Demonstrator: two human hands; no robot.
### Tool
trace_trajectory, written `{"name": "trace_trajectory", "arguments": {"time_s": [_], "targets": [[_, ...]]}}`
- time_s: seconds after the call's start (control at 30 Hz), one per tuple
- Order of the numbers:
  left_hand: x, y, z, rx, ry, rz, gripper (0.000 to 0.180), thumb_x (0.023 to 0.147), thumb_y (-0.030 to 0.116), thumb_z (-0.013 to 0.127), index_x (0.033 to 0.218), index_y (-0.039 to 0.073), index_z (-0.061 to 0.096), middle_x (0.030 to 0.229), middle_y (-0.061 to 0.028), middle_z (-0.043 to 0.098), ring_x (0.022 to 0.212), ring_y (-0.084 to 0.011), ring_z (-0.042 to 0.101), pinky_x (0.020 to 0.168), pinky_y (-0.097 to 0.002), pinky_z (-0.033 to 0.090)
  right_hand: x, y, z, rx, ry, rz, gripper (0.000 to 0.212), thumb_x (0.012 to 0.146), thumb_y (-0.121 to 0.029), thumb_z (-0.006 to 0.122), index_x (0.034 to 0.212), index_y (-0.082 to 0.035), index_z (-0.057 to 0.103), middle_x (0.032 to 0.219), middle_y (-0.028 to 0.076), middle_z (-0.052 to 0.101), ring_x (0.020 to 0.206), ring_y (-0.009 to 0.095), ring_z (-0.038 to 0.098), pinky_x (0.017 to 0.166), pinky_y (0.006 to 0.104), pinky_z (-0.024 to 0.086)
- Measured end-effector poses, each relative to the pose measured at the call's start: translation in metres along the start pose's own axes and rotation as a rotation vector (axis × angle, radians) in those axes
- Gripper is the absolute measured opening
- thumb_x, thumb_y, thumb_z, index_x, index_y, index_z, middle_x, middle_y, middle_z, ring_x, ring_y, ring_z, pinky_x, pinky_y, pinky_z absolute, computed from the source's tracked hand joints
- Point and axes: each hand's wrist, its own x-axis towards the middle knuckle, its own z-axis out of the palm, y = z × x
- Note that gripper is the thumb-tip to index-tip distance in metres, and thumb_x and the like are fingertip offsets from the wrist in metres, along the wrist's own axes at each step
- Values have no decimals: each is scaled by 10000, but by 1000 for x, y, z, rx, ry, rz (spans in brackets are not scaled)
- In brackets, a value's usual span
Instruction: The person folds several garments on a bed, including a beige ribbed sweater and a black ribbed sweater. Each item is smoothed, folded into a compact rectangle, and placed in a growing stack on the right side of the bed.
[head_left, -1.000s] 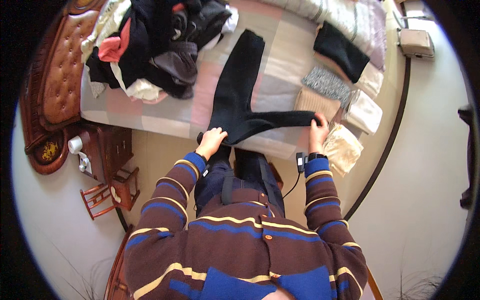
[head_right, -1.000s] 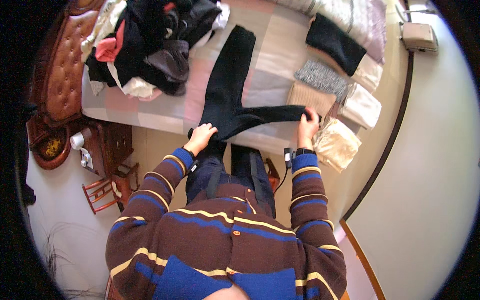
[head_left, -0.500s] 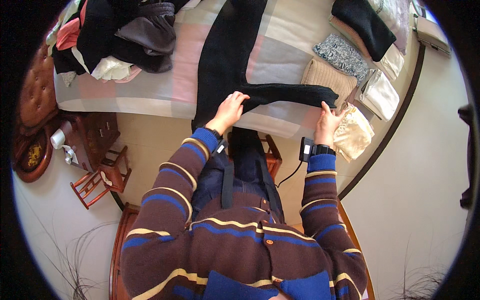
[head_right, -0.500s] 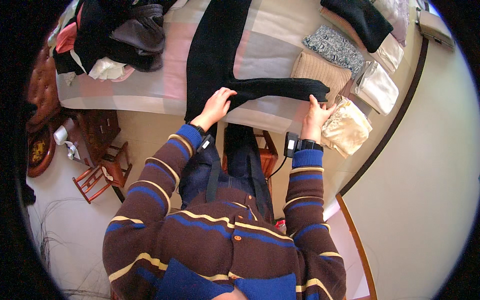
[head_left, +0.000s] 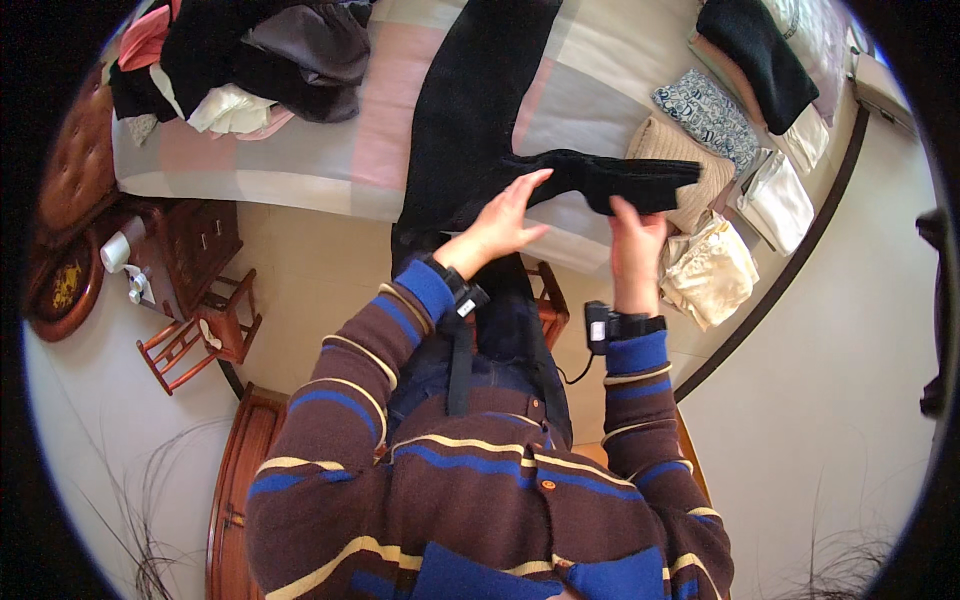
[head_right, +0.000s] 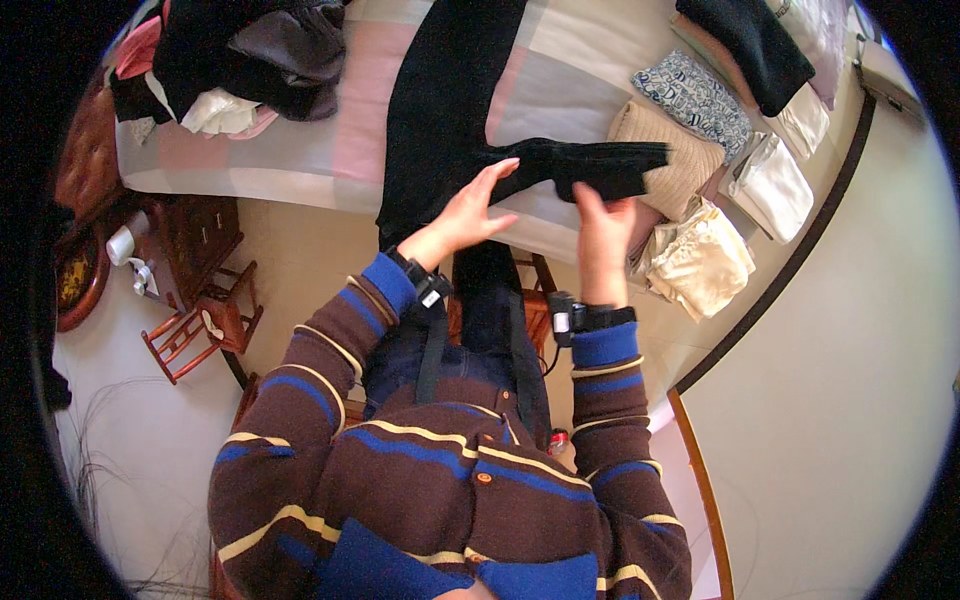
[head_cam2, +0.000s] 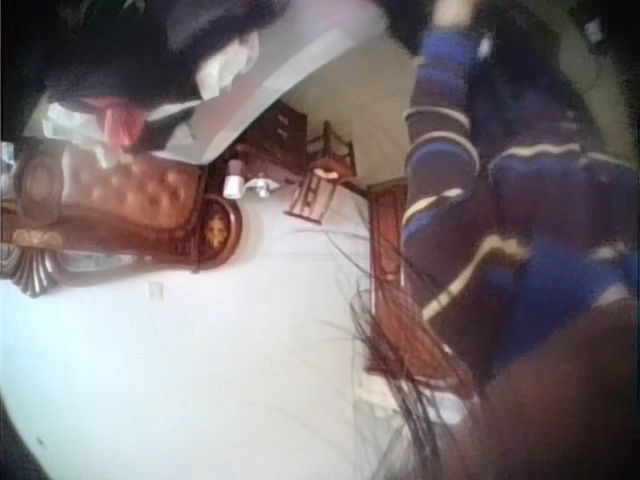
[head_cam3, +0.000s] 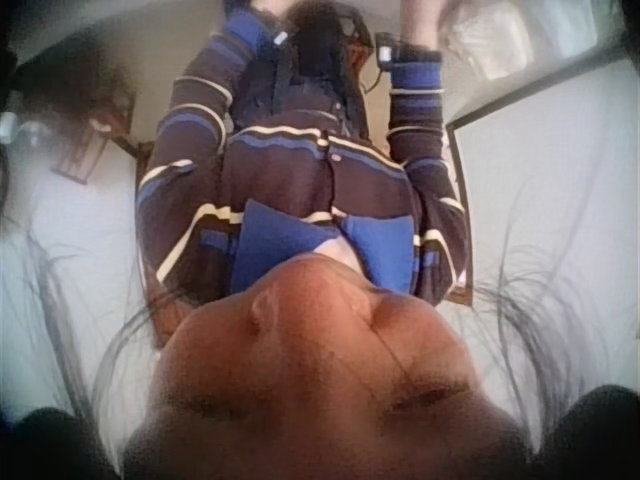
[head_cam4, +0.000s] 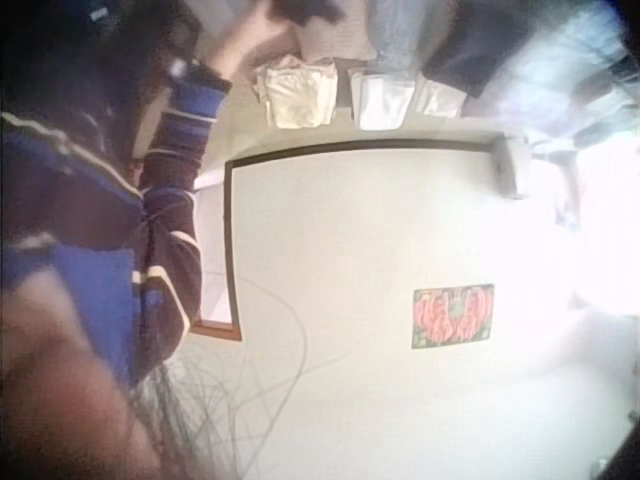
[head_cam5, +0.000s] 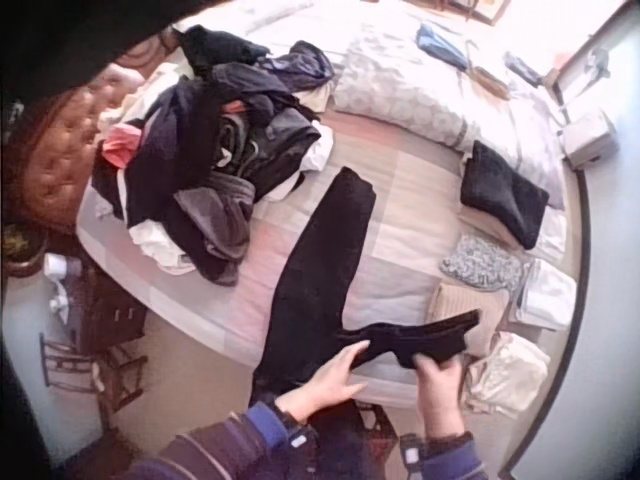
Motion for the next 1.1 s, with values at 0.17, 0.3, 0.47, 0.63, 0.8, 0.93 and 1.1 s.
{"name": "trace_trajectory", "arguments": {"time_s": [0.17, 0.3, 0.47, 0.63, 0.8, 0.93, 1.1], "targets": [[-15, 44, 2, -62, 312, -154, 668, 787, 142, 717, 1362, 39, 393, 1081, -217, 651, 1054, -392, 622, 883, -403, 500, -54, 1, 78, -784, -311, -314, 292, 769, -44, 760, 1040, -31, 654, 1017, 71, 688, 913, 186, 648, 825, 314, 513], [-45, 25, -23, -540, 489, -534, 292, 935, 192, 622, 1135, -21, 629, 1111, -86, 673, 1017, -215, 627, 899, -322, 480, -57, -3, 95, -802, -688, -642, 313, 738, -120, 761, 1034, -62, 673, 1018, 92, 671, 1039, 264, 615, 930, 380, 458], [-70, -2, -91, -689, 448, -544, 401, 938, 284, 650, 1183, -32, 624, 1175, -80, 643, 1074, -209, 586, 981, -312, 430, -7, 20, 95, -832, -672, -487, 351, 896, -252, 641, 1193, -70, 598, 1244, 132, 594, 1189, 317, 539, 1005, 402, 412], [-66, -23, -158, -897, 419, -591, 285, 922, 262, 664, 1133, 72, 677, 1122, -27, 674, 1015, -158, 621, 889, -332, 465, 56, 74, 111, -985, -880, -34, 421, 970, -431, 510, 1163, -88, 662, 1088, 162, 690, 1128, 310, 597, 1006, 431, 374], [-58, -80, -201, -663, 576, -586, 405, 883, 245, 716, 1220, 46, 613, 1209, -45, 621, 1092, -178, 579, 971, -350, 431, 65, 113, 107, -1452, -848, -192, 528, 917, -568, 520, 1143, -118, 678, 1047, 117, 691, 1088, 282, 575, 954, 470, 315], [-48, -123, -203, -375, 618, -456, 497, 879, 232, 722, 1278, -13, 554, 1232, -65, 602, 1117, -181, 553, 985, -317, 424, 47, 134, 97, -1541, -716, -409, 417, 827, -477, 677, 975, -88, 660, 957, 72, 657, 1062, 274, 538, 910, 477, 325], [-31, -146, -195, -319, 612, -531, 432, 876, 259, 724, 1173, -34, 613, 1134, -73, 645, 1012, -178, 593, 910, -311, 455, 43, 154, 96, -1434, -568, -497, 395, 774, -385, 749, 950, -56, 618, 974, 88, 626, 1058, 308, 531, 855, 460, 398]]}}
